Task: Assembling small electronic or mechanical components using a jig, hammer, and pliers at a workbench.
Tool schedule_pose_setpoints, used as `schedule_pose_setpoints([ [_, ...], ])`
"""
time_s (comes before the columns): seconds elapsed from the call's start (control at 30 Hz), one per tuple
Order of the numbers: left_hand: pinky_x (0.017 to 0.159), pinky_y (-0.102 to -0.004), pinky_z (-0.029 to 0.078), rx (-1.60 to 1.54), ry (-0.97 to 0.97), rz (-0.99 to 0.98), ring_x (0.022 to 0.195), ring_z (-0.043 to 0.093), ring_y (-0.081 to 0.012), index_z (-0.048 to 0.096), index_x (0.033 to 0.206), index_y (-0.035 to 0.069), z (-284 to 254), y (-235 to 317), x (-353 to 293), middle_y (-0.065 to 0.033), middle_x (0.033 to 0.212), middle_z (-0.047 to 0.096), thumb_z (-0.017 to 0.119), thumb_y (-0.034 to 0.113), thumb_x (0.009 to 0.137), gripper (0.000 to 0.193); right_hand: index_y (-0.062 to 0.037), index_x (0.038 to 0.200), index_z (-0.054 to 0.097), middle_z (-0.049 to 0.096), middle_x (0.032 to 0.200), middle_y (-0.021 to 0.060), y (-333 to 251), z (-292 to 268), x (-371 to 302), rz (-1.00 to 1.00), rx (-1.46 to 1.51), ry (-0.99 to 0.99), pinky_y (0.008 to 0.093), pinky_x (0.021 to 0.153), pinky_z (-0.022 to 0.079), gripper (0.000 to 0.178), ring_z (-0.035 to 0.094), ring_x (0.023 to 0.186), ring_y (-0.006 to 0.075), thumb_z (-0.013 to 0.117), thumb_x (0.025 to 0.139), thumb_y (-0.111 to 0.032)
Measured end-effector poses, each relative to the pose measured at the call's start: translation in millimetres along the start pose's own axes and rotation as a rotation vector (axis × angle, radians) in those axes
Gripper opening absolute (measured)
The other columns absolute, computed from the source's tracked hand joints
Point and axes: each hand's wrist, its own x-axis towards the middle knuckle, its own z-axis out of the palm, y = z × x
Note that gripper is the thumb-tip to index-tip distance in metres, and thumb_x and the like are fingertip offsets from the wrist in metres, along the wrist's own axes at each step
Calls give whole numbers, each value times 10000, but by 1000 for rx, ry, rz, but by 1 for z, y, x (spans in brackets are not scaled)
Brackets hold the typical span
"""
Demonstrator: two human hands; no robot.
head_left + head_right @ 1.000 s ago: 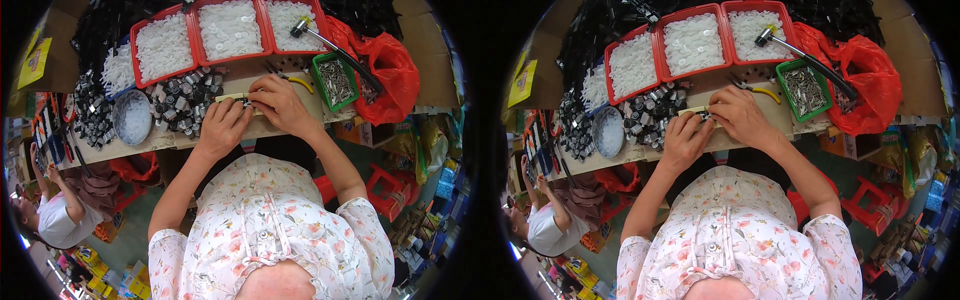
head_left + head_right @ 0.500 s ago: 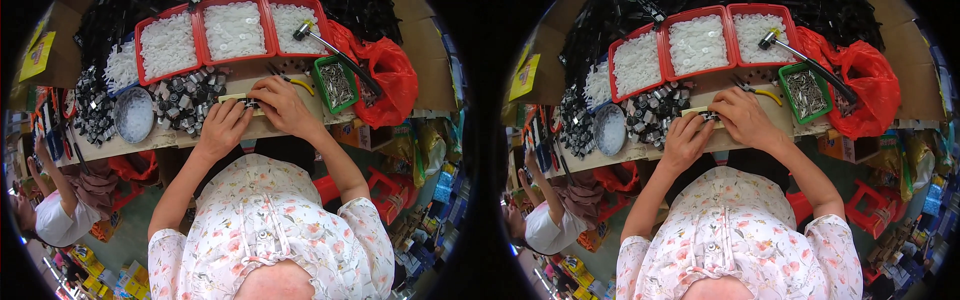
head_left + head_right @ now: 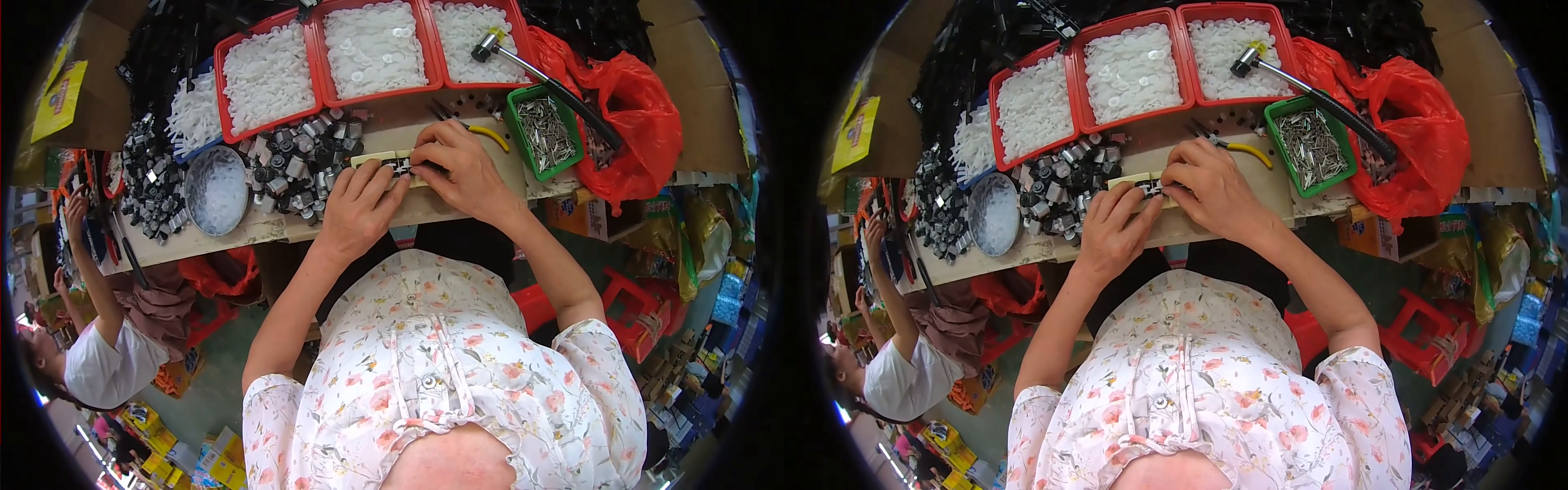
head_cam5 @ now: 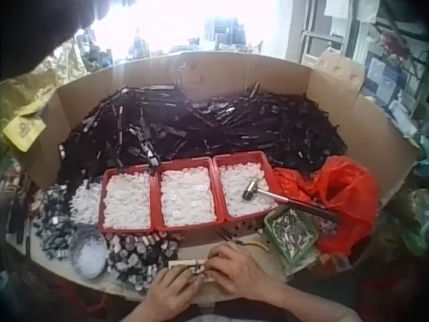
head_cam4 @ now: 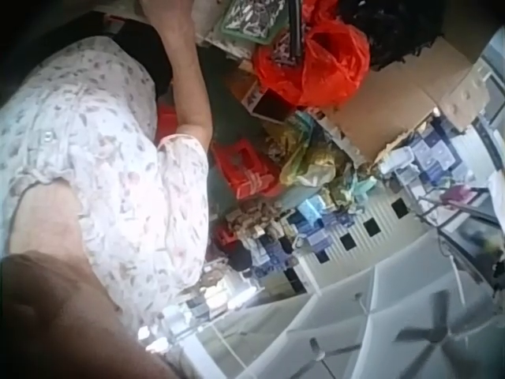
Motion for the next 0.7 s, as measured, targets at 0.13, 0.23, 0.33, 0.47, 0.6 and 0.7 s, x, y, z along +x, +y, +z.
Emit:
schedule_pose_setpoints([
  [0.13,871,-419,470,8,-5,-7,1081,596,-290,690,1142,48,0,0,0,-109,1106,603,668,50,750,392,3,890,648,589,953,108,-1,0,5,2,-29,-26,394,790,459,122,570,915,301,710,786,-15],
  [0.23,873,-417,469,13,-20,-10,1079,595,-288,687,1158,56,0,0,1,-106,1110,603,667,49,748,410,0,883,638,587,950,109,-2,0,7,-9,-61,-39,394,791,456,118,568,916,304,705,786,-14],
  [0.33,877,-416,467,15,-5,-10,1077,593,-289,682,1177,61,1,0,-1,-101,1101,604,658,55,748,430,-11,875,627,583,954,103,-4,0,7,-2,-83,-35,398,813,446,100,566,938,301,691,804,-38],
  [0.47,861,-419,457,-43,105,-77,1059,583,-289,686,1172,55,-1,6,-1,-96,1061,608,743,95,752,426,-4,899,629,595,973,124,-10,-4,6,-3,-69,19,389,791,464,135,577,927,313,700,784,6],
  [0.6,855,-386,451,-171,184,-359,997,545,-290,727,1107,65,-15,14,20,-74,1011,642,826,175,747,389,-2,906,629,594,982,126,-18,-8,3,13,-25,56,383,797,467,150,579,929,316,702,778,22],
  [0.7,858,-381,441,-262,141,-377,986,519,-286,733,1100,81,-17,13,29,-65,1000,645,822,186,755,371,-3,911,628,591,983,120,-23,-8,0,-21,0,69,380,801,465,164,578,929,316,708,773,30],
])
